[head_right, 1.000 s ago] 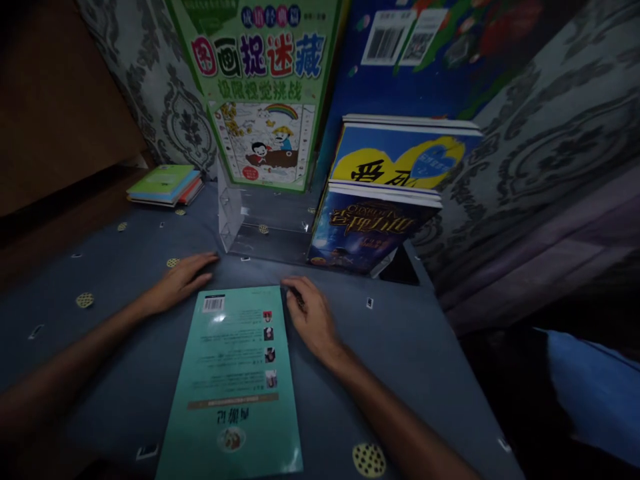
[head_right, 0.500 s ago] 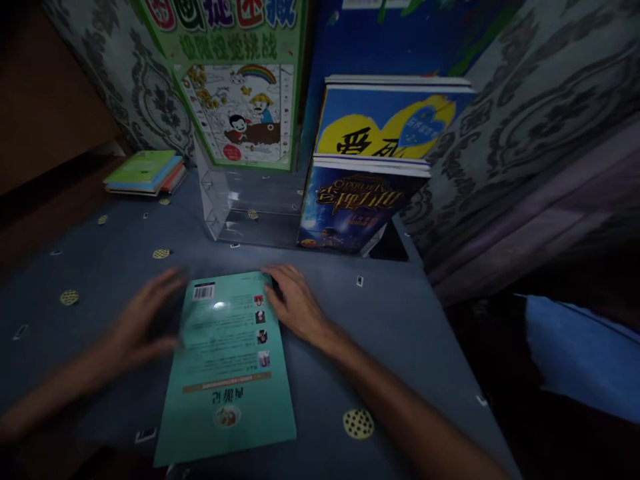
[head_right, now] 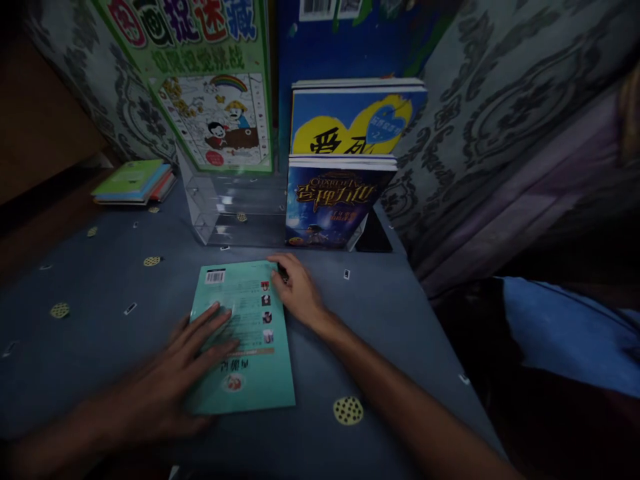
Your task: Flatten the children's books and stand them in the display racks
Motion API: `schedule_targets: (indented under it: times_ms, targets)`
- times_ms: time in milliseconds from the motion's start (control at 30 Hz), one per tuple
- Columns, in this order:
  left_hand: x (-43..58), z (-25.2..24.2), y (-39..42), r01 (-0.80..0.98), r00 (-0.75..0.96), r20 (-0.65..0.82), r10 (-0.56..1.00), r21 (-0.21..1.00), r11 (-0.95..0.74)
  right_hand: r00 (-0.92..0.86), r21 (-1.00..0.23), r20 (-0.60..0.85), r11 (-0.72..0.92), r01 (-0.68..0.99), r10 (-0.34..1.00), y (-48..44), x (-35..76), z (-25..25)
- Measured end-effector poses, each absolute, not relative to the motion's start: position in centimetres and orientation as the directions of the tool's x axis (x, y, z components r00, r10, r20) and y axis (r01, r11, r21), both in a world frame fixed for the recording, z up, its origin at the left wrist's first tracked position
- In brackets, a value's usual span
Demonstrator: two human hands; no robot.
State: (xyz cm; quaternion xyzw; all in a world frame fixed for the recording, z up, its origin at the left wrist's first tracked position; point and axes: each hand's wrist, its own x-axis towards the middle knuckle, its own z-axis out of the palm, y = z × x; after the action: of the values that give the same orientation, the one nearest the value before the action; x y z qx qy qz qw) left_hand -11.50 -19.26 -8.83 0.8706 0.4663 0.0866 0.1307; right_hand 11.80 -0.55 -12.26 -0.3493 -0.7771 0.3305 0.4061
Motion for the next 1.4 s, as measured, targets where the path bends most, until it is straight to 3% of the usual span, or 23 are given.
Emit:
schedule_targets:
  times_ms: [167,267,400,500,567,700,867,1067,1167,1267,1400]
  targets:
    - [-11.0,-7.2,-16.3,0.752,0.604,0.012,0.797,0.321,-0.576,-0.328,-0.837,0.372,0.467,0.287,0.868,0.9,12.6,-12.7]
    - [-11.0,-6.1,-13.9,0.71,0.618,0.014,0.786,0.418,-0.567,-0.306,-0.816,0.394,0.483,0.318,0.867,1.1,12.9,-12.8]
    - [-12.8,-6.7,-10.8,0.769,0.339,0.128,0.932,0.532,-0.353,-0.339,-0.758,0.431,0.54,0.366,0.836,1.0,13.1,-13.0]
    - [-15.5,-8.9,-9.4,0.898,0.084,0.144,0.986,0.417,-0.137,-0.376,-0.726,0.439,0.569,0.386,0.816,0.9,13.2,-13.4]
    - [-17.3,-10.2,-9.2,0.946,0.02,0.138,0.99,0.319,-0.064,-0.397,-0.705,0.438,0.582,0.404,0.806,0.9,13.2,-13.6]
    - [-18.1,-10.4,-9.6,0.977,0.016,0.169,0.985,0.207,-0.051,-0.454,-0.649,0.419,0.609,0.456,0.787,0.7,12.9,-13.7]
    - [-15.2,-7.9,-9.5,0.936,0.081,0.251,0.965,0.313,-0.16,-0.479,-0.571,0.41,0.628,0.53,0.776,0.2,12.5,-13.1]
    - [-13.1,-8.5,-7.9,0.933,0.179,0.244,0.953,0.264,-0.243,-0.466,-0.442,0.439,0.637,0.631,0.768,-0.9,12.1,-11.7]
    - [-13.0,-9.5,-7.8,0.939,0.165,0.29,0.943,0.246,-0.24,-0.583,-0.403,0.466,0.746,0.531,0.666,-1.7,9.9,-10.3]
    - [-13.1,-9.9,-8.1,0.943,0.169,0.308,0.936,0.227,-0.245,-0.754,-0.503,0.404,0.814,0.289,0.517,-2.3,6.3,-9.5]
    - [-13.3,-9.8,-8.3,0.953,0.176,0.304,0.936,0.187,-0.24,-0.768,-0.568,0.355,0.776,0.275,0.532,-2.4,3.3,-10.1]
